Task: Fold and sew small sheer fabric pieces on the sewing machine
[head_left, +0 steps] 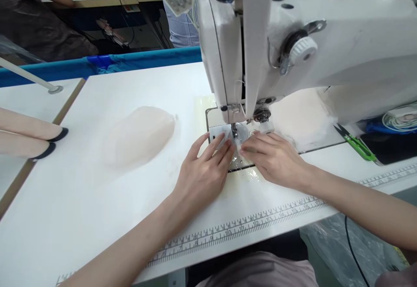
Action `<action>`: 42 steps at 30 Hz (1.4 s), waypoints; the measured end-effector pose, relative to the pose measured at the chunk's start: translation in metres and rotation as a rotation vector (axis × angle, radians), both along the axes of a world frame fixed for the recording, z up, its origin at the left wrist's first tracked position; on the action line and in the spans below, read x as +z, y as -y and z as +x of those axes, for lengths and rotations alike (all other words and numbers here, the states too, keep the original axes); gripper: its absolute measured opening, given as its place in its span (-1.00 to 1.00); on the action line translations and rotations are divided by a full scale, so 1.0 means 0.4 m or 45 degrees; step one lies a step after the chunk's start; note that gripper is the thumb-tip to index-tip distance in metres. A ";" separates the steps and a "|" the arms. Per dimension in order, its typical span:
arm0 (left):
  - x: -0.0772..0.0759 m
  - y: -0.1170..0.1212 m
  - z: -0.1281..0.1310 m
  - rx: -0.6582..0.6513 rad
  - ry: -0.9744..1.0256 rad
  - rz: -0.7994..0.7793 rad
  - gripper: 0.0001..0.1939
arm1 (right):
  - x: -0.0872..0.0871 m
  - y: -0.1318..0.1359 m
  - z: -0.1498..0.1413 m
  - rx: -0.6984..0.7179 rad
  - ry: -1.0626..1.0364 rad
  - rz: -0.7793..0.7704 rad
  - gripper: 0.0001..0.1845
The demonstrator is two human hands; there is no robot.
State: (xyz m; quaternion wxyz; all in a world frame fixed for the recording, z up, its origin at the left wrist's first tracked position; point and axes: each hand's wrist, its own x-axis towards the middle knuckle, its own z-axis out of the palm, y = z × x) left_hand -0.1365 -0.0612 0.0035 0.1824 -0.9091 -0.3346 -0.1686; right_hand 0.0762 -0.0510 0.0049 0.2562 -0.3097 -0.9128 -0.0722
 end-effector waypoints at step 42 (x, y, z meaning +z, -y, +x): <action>0.012 -0.011 0.004 0.054 0.128 -0.140 -0.64 | -0.001 -0.011 0.015 -0.027 0.039 0.019 -0.69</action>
